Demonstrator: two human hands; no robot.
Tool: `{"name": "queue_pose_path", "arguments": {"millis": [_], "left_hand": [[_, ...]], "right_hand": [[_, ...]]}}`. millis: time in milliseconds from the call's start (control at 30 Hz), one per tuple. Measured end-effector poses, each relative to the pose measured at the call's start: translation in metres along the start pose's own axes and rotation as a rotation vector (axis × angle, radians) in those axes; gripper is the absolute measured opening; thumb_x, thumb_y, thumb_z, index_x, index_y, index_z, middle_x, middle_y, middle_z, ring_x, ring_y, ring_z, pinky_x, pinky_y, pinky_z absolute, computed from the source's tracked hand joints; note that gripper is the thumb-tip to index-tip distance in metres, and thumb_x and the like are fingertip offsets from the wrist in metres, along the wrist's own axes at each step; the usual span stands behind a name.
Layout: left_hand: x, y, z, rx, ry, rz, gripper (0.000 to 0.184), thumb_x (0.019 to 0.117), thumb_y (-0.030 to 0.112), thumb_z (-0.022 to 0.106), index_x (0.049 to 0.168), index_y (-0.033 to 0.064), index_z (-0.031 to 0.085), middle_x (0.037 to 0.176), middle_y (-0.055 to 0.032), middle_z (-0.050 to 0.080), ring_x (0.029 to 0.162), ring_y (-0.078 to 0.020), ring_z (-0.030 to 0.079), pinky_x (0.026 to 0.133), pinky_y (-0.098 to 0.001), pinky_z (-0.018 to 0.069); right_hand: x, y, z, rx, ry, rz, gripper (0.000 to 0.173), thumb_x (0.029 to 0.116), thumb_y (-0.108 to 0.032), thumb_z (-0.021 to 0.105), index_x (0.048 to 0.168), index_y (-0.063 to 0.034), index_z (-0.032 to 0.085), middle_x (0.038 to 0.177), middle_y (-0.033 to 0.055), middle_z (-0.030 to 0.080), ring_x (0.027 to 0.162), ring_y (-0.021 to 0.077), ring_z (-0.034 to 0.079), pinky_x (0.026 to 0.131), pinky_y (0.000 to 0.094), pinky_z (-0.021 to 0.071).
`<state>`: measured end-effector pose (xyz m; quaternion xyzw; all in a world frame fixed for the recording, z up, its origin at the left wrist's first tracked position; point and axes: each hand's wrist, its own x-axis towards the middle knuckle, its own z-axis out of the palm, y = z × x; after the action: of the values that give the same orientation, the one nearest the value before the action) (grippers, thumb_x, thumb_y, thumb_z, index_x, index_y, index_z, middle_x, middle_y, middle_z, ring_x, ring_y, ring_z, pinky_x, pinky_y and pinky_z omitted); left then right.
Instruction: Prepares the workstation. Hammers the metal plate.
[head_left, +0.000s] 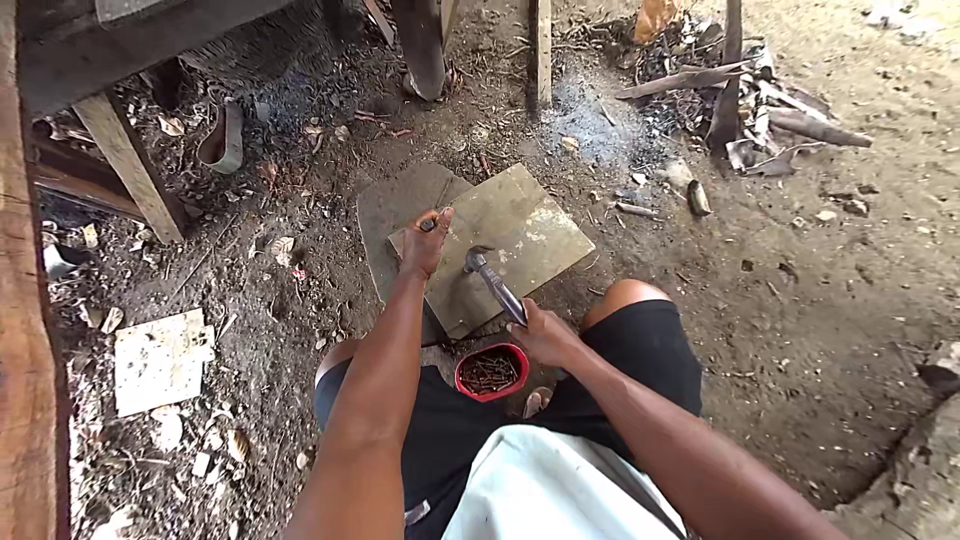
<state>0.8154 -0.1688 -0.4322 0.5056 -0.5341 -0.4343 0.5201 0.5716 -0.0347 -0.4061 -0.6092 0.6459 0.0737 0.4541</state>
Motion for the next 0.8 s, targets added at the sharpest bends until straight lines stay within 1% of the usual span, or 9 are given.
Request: {"name": "queue_pose_path", "arguments": {"millis": [133, 233, 300, 367, 400, 467, 567, 667, 800], "left_hand": [[0.001, 0.004, -0.002, 0.078, -0.005, -0.045, 0.036, 0.1025, 0.037, 0.063, 0.078, 0.0124, 0.059, 0.065, 0.0036, 0.053, 0.055, -0.0083, 0.049, 0.054, -0.0284, 0.0459], [0.002, 0.002, -0.001, 0.069, -0.004, -0.037, 0.036, 0.1023, 0.036, 0.065, 0.077, 0.0117, 0.06, 0.064, 0.0029, 0.053, 0.054, -0.0087, 0.049, 0.052, -0.0277, 0.0452], [0.002, 0.002, -0.001, 0.06, -0.011, -0.023, 0.036, 0.1027, 0.035, 0.065, 0.076, 0.0106, 0.06, 0.065, 0.0021, 0.054, 0.054, -0.0093, 0.05, 0.052, -0.0278, 0.0451], [0.002, 0.004, 0.0, 0.073, -0.02, -0.023, 0.036, 0.1025, 0.034, 0.065, 0.076, 0.0096, 0.059, 0.065, 0.0016, 0.053, 0.054, -0.0097, 0.049, 0.053, -0.0287, 0.0447], [0.002, 0.006, 0.0, 0.087, -0.021, -0.03, 0.035, 0.1024, 0.033, 0.065, 0.076, 0.0099, 0.06, 0.065, 0.0024, 0.053, 0.055, -0.0088, 0.049, 0.054, -0.028, 0.0447], [0.002, 0.01, 0.0, 0.101, -0.019, -0.064, 0.031, 0.1019, 0.031, 0.066, 0.081, 0.0094, 0.063, 0.068, 0.0028, 0.056, 0.058, -0.0071, 0.051, 0.057, -0.0268, 0.0461], [-0.006, 0.013, 0.001, 0.111, -0.019, -0.18, 0.018, 0.0998, 0.022, 0.067, 0.101, 0.0041, 0.07, 0.082, -0.0031, 0.067, 0.071, -0.0093, 0.061, 0.07, -0.0327, 0.0545], [-0.001, 0.024, -0.003, 0.212, -0.038, -0.197, 0.025, 0.1028, 0.025, 0.062, 0.103, 0.0004, 0.069, 0.086, -0.0076, 0.066, 0.077, -0.0143, 0.061, 0.077, -0.0389, 0.0549], [-0.002, 0.013, -0.004, 0.18, -0.071, -0.078, 0.027, 0.1028, 0.028, 0.061, 0.089, 0.0051, 0.067, 0.076, -0.001, 0.06, 0.066, -0.0094, 0.056, 0.065, -0.0316, 0.0517]], "right_hand": [[-0.045, -0.035, -0.062, 0.179, 0.228, -0.189, 0.047, 0.1039, -0.04, 0.058, 0.142, -0.0129, 0.05, 0.084, 0.0106, 0.067, 0.067, 0.0252, 0.069, 0.066, 0.049, 0.0609], [-0.1, -0.07, -0.112, 0.267, 0.703, -0.548, 0.051, 0.103, -0.041, 0.06, 0.144, -0.0132, 0.048, 0.08, 0.0004, 0.068, 0.062, 0.014, 0.068, 0.056, 0.0399, 0.062], [-0.126, -0.094, -0.14, 0.383, 0.993, -0.844, 0.05, 0.1043, -0.03, 0.062, 0.141, -0.0037, 0.04, 0.088, 0.0017, 0.068, 0.068, 0.0164, 0.07, 0.058, 0.0405, 0.0638], [-0.134, -0.111, -0.148, 0.515, 1.1, -1.056, 0.051, 0.1046, -0.02, 0.06, 0.142, -0.0006, 0.031, 0.09, 0.0043, 0.067, 0.069, 0.0213, 0.069, 0.059, 0.0442, 0.064], [-0.128, -0.109, -0.138, 0.51, 1.069, -1.033, 0.051, 0.105, -0.023, 0.059, 0.142, -0.0024, 0.031, 0.088, 0.0016, 0.066, 0.068, 0.018, 0.068, 0.058, 0.0413, 0.0633], [-0.092, -0.086, -0.094, 0.299, 0.808, -0.737, 0.052, 0.104, -0.033, 0.059, 0.141, -0.0035, 0.039, 0.078, 0.0004, 0.065, 0.062, 0.015, 0.066, 0.055, 0.0385, 0.0606], [-0.048, -0.068, -0.067, -0.066, 0.151, -0.254, 0.052, 0.104, -0.039, 0.055, 0.147, -0.0143, 0.042, 0.093, 0.0131, 0.067, 0.084, 0.0314, 0.069, 0.077, 0.055, 0.0564], [-0.045, -0.065, -0.065, 0.033, 0.172, -0.241, 0.05, 0.1028, -0.043, 0.057, 0.144, -0.0154, 0.049, 0.089, 0.0095, 0.067, 0.074, 0.0248, 0.069, 0.072, 0.049, 0.0589], [-0.04, -0.023, -0.031, 0.191, 0.199, -0.165, 0.056, 0.1018, -0.048, 0.055, 0.148, -0.0171, 0.046, 0.087, 0.0073, 0.068, 0.066, 0.0209, 0.069, 0.065, 0.0458, 0.0616]]}}
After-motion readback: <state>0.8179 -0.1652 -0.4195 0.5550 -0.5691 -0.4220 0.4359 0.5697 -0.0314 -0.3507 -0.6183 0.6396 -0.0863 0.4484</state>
